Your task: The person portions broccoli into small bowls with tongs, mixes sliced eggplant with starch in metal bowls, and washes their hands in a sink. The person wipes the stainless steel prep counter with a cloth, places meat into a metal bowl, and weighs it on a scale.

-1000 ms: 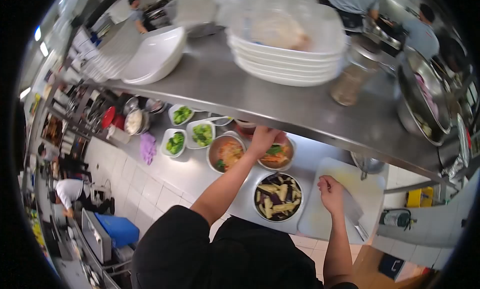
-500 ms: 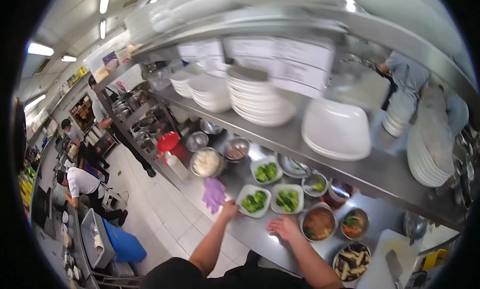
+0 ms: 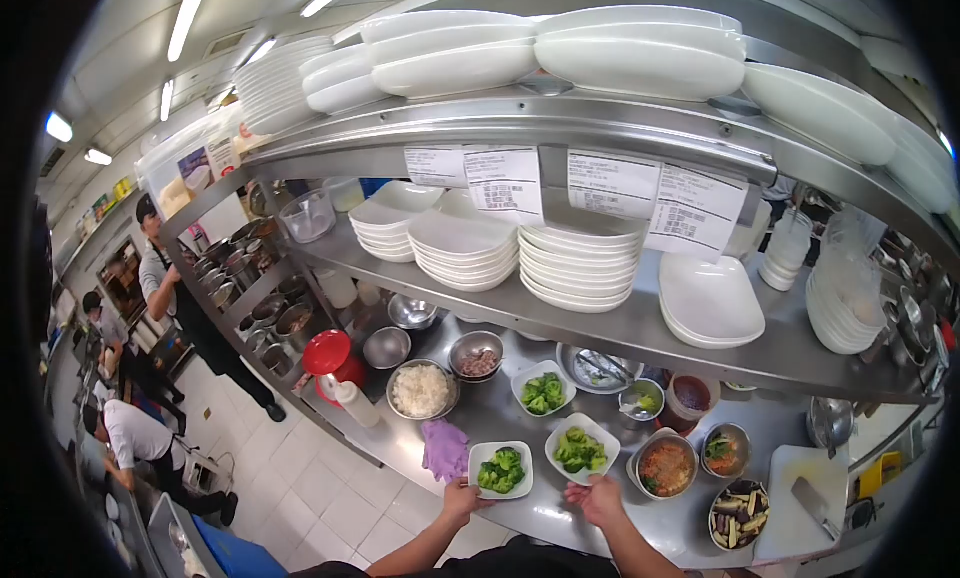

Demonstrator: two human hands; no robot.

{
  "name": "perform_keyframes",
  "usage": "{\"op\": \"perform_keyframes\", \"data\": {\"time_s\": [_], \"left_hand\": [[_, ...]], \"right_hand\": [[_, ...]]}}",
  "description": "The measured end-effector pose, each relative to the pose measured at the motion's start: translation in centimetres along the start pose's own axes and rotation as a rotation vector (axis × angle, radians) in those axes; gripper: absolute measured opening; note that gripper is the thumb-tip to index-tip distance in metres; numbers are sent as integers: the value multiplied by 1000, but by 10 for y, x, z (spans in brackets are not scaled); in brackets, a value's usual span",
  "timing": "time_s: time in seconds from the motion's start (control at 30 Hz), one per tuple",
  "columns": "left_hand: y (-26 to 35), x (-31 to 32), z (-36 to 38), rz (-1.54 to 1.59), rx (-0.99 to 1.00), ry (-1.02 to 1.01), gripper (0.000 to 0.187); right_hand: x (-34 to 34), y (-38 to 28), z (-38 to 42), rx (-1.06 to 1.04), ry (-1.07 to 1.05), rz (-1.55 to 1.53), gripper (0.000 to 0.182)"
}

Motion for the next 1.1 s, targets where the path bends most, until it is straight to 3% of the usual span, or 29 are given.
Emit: {"op": "perform_keyframes", "data": {"time_s": [0.07, 0.2, 0.3, 0.4, 0.43, 0.73, 0.9, 0.97, 1.07, 1.1], "left_hand": [[-3, 3, -7, -41, -9, -17, 38], [16, 22, -12, -70, -18, -117, 35], [21, 39, -9, -57, -35, -135, 34], [30, 46, 4, -7, -66, -99, 34], [33, 48, 9, 13, -82, -104, 35], [8, 55, 22, 111, -21, -18, 37], [4, 54, 23, 113, -45, -19, 44], [10, 61, 30, 130, -41, -17, 46], [11, 58, 34, 174, -54, -5, 50], [9, 58, 34, 180, -56, -8, 51]], "right_hand": [[-7, -36, 15, -77, 16, -63, 24], [-35, -140, 56, -437, 116, 105, 27], [-105, -206, 68, -589, 336, 168, 28], [-209, -258, 66, -725, 661, 338, 30], [-249, -271, 56, -727, 674, 285, 31], [-396, -289, 34, -679, 754, 117, 34], [-398, -290, 35, -645, 880, 30, 28], [-395, -294, 31, -777, 885, 82, 26], [-402, -292, 19, -660, 737, 153, 26], [-458, -298, -12, -676, 741, 427, 25]]}}
Point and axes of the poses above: each hand's wrist, its own z-axis away from the middle knuckle, its own x-axis out of the palm, y = z × x, the point moved 6 cm from there along -z, towards the middle knuckle, and after that the axes turned 3 degrees about -y, right-handed, at the moved point
